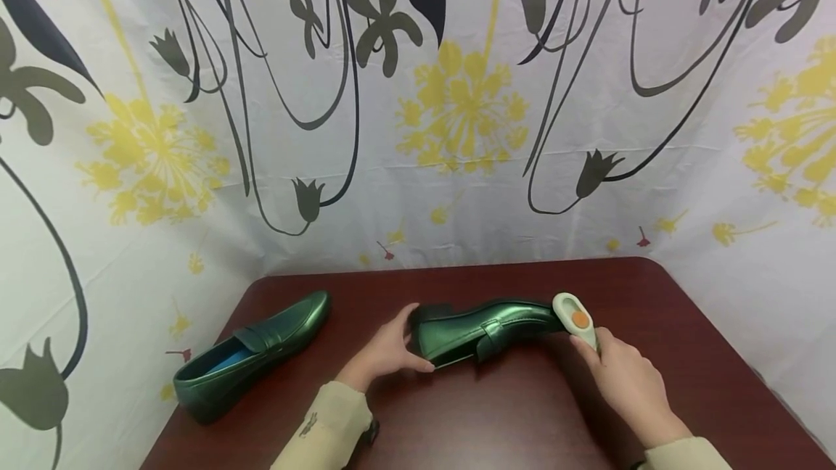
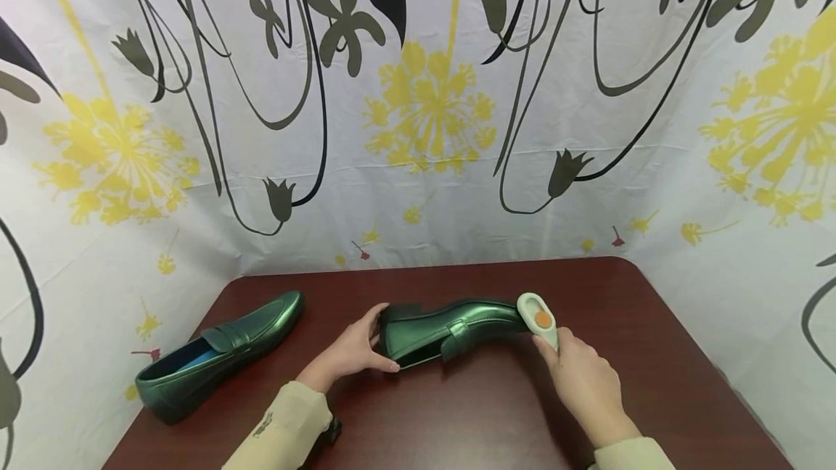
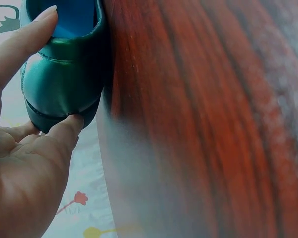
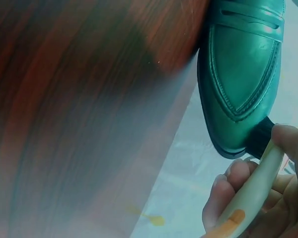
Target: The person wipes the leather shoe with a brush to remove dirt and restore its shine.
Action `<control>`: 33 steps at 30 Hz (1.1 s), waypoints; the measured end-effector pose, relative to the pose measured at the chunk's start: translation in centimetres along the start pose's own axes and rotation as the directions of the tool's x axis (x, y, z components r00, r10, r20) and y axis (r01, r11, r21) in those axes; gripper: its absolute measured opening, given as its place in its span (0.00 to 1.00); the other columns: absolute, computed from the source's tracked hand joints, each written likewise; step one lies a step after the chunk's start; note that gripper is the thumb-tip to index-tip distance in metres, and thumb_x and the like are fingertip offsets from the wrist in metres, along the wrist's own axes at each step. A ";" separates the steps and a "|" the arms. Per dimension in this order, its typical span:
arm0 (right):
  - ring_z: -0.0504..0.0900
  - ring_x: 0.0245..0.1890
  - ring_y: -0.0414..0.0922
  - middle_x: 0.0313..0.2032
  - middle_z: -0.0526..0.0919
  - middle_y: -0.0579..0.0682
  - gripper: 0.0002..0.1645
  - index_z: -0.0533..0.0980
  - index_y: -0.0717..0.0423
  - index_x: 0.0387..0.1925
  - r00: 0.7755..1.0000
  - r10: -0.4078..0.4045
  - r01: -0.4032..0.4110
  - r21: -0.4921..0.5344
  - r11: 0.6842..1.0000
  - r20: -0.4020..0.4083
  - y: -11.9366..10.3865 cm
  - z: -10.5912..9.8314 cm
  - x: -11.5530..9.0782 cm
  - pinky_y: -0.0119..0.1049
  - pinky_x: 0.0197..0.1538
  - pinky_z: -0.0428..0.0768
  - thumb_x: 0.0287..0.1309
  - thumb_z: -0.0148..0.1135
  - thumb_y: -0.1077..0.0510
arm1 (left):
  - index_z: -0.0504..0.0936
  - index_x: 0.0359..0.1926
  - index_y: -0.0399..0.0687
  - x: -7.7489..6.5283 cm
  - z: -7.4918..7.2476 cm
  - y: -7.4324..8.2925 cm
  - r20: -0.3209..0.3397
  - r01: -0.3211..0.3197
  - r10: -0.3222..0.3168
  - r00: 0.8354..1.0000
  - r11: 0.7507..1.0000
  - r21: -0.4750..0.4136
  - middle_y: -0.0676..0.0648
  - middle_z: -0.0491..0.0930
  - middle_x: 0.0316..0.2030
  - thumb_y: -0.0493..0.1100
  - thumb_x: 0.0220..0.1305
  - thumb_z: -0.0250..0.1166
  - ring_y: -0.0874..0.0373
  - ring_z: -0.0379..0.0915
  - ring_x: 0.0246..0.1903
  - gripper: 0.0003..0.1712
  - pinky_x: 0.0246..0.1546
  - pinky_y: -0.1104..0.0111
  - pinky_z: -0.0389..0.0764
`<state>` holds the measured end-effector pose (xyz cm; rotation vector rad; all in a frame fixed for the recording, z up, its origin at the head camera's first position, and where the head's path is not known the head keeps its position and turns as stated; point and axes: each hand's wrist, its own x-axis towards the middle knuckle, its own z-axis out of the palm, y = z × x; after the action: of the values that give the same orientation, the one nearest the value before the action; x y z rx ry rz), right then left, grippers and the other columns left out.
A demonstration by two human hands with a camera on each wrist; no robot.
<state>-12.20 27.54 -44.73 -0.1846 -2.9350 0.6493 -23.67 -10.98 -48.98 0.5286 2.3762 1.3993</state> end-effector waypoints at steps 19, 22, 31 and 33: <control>0.82 0.29 0.55 0.32 0.82 0.59 0.44 0.71 0.65 0.52 0.997 0.057 -0.058 0.014 0.998 0.044 1.8 -0.2 -0.1 0.47 0.24 0.71 0.72 0.37 0.26 | 0.48 0.80 0.48 0.0 -0.1 -0.1 0.005 0.000 0.000 1.000 1.000 -0.010 0.42 0.46 0.80 0.43 0.45 0.84 0.41 0.58 0.74 0.69 0.66 0.54 0.74; 0.80 0.26 0.53 0.27 0.79 0.54 0.41 0.71 0.62 0.46 0.998 0.056 -0.056 0.018 0.998 0.010 1.2 0.0 -0.2 0.47 0.23 0.70 0.73 0.38 0.27 | 0.48 0.80 0.49 -0.1 -0.1 0.0 0.009 0.001 -0.001 1.000 1.000 -0.020 0.42 0.46 0.80 0.42 0.45 0.84 0.41 0.58 0.75 0.69 0.66 0.54 0.73; 0.79 0.23 0.54 0.24 0.78 0.53 0.35 0.71 0.63 0.41 0.997 0.005 -0.004 0.005 1.000 -0.082 -1.1 0.3 0.4 0.50 0.22 0.71 0.74 0.43 0.32 | 0.48 0.80 0.48 0.0 -0.1 0.1 0.012 0.000 0.000 1.000 1.000 -0.023 0.41 0.47 0.80 0.43 0.45 0.84 0.41 0.56 0.75 0.68 0.68 0.53 0.71; 0.79 0.22 0.53 0.24 0.78 0.53 0.35 0.72 0.63 0.41 0.996 -0.006 0.006 0.003 1.000 -0.087 -1.6 0.4 0.5 0.50 0.22 0.71 0.74 0.44 0.33 | 0.48 0.80 0.48 0.0 -0.2 0.1 0.011 0.003 -0.003 1.000 1.000 -0.023 0.41 0.47 0.80 0.42 0.45 0.84 0.40 0.56 0.75 0.68 0.68 0.53 0.70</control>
<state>-12.88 26.04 -44.35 -0.1985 -2.8498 0.6281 -23.74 -11.06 -48.86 0.5251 2.3484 1.4165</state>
